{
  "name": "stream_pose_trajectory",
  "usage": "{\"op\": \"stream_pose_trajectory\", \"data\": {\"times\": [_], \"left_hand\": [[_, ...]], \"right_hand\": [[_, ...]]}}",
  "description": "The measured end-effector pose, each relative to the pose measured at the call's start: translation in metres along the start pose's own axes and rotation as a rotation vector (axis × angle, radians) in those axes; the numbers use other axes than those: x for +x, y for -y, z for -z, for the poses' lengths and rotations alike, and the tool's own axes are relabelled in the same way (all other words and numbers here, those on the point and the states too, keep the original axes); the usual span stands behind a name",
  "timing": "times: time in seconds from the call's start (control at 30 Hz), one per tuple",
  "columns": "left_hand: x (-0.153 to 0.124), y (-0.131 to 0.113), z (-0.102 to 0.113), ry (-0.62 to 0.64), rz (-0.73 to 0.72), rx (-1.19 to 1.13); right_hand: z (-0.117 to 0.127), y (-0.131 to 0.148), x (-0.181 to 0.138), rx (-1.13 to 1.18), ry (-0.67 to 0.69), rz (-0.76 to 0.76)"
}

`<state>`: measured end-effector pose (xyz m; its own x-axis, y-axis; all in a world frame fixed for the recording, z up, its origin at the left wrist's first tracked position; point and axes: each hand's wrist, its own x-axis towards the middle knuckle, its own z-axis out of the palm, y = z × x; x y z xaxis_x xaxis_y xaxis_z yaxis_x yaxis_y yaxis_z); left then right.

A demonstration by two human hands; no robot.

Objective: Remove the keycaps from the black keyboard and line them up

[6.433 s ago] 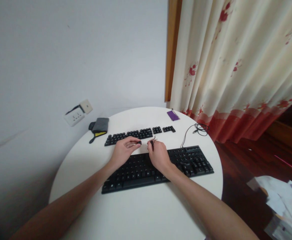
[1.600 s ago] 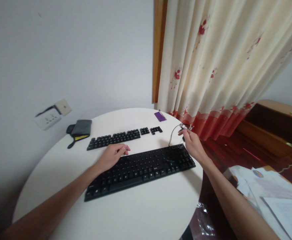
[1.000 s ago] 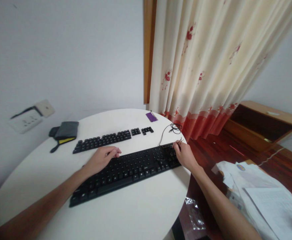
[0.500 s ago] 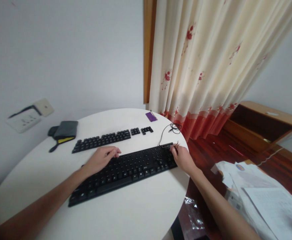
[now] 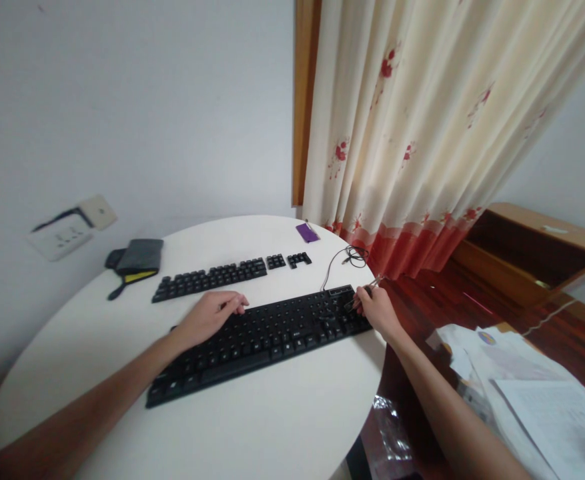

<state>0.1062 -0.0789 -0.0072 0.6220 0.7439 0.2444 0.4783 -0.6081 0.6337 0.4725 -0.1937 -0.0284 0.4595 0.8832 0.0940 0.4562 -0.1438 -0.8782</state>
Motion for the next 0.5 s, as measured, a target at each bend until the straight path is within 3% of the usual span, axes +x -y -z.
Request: {"op": "stream_pose_trajectory", "data": {"times": [0.2,0.33,0.5], "left_hand": [[0.000,-0.007,0.003,-0.057,0.003,-0.047],[-0.003,-0.016,0.001,-0.104,0.037,-0.202],[-0.005,-0.018,0.000,-0.095,0.043,-0.571]], "right_hand": [[-0.017,0.043,-0.012,0.153,0.015,0.134],[-0.058,0.091,-0.025,0.312,0.144,0.272],[-0.116,0.134,-0.032,0.438,0.306,0.405]]}}
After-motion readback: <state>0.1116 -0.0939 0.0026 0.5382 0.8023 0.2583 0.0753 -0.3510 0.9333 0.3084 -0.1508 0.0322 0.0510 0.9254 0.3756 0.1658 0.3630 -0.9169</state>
